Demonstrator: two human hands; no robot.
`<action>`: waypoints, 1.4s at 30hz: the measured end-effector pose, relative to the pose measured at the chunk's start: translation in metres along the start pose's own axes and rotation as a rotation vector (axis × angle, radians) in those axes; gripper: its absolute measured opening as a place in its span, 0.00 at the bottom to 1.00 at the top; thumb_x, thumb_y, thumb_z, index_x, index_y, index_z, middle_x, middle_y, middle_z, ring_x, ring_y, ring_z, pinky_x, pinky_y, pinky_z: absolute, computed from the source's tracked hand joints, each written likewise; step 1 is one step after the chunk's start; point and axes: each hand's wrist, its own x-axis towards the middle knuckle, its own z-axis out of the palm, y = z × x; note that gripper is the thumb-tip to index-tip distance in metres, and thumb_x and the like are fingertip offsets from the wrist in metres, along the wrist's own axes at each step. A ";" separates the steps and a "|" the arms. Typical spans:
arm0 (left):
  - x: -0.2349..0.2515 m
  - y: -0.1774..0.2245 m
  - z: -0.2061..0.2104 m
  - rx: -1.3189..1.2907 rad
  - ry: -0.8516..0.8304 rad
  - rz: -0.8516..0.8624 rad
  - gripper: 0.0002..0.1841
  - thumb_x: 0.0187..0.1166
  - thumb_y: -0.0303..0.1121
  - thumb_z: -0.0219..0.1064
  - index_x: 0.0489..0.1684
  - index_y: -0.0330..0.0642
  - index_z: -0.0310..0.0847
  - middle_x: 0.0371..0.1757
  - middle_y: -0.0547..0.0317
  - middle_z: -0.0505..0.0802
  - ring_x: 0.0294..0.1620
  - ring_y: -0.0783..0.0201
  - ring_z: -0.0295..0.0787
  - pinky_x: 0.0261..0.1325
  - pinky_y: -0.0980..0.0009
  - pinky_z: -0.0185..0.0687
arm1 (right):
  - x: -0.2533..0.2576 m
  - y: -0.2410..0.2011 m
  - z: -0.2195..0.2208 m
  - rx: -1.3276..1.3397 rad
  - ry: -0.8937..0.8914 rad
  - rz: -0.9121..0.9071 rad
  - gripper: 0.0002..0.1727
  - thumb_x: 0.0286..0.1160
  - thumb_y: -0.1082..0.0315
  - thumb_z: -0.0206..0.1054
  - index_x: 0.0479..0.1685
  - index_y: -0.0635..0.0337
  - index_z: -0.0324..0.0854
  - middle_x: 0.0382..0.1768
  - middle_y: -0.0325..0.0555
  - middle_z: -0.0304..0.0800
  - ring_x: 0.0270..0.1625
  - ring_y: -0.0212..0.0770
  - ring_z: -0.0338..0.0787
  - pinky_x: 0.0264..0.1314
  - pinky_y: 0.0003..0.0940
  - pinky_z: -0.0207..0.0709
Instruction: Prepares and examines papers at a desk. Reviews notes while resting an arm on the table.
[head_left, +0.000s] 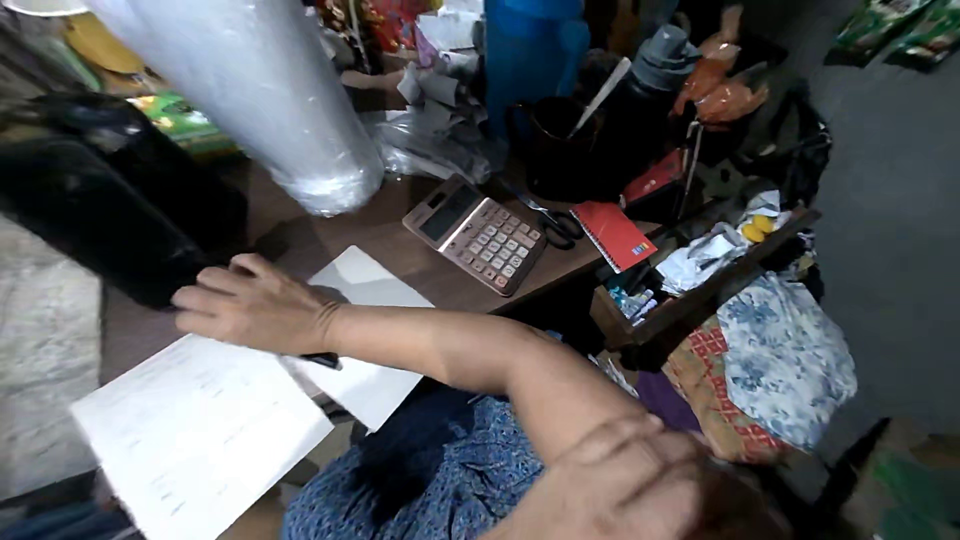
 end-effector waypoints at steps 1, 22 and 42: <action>-0.001 0.002 -0.005 -0.026 -0.044 0.004 0.44 0.84 0.69 0.41 0.68 0.35 0.84 0.67 0.42 0.92 0.80 0.48 0.80 0.90 0.56 0.60 | -0.001 0.002 -0.002 0.044 0.019 0.016 0.14 0.66 0.81 0.71 0.42 0.52 0.96 0.51 0.41 0.96 0.62 0.48 0.90 0.69 0.52 0.76; -0.186 -0.073 -0.159 0.995 0.369 -0.763 0.13 0.80 0.38 0.65 0.49 0.43 0.92 0.55 0.52 0.93 0.66 0.50 0.87 0.73 0.52 0.79 | -0.017 0.070 -0.047 0.173 -0.443 -0.532 0.08 0.76 0.78 0.66 0.49 0.64 0.88 0.56 0.55 0.93 0.54 0.53 0.95 0.54 0.45 0.88; -0.202 -0.084 -0.167 0.796 0.403 -0.752 0.18 0.81 0.45 0.64 0.54 0.42 0.93 0.69 0.53 0.92 0.80 0.49 0.80 0.87 0.48 0.65 | -0.008 0.034 -0.013 1.185 -0.188 0.695 0.18 0.94 0.55 0.54 0.33 0.50 0.80 0.31 0.30 0.88 0.24 0.19 0.81 0.25 0.12 0.76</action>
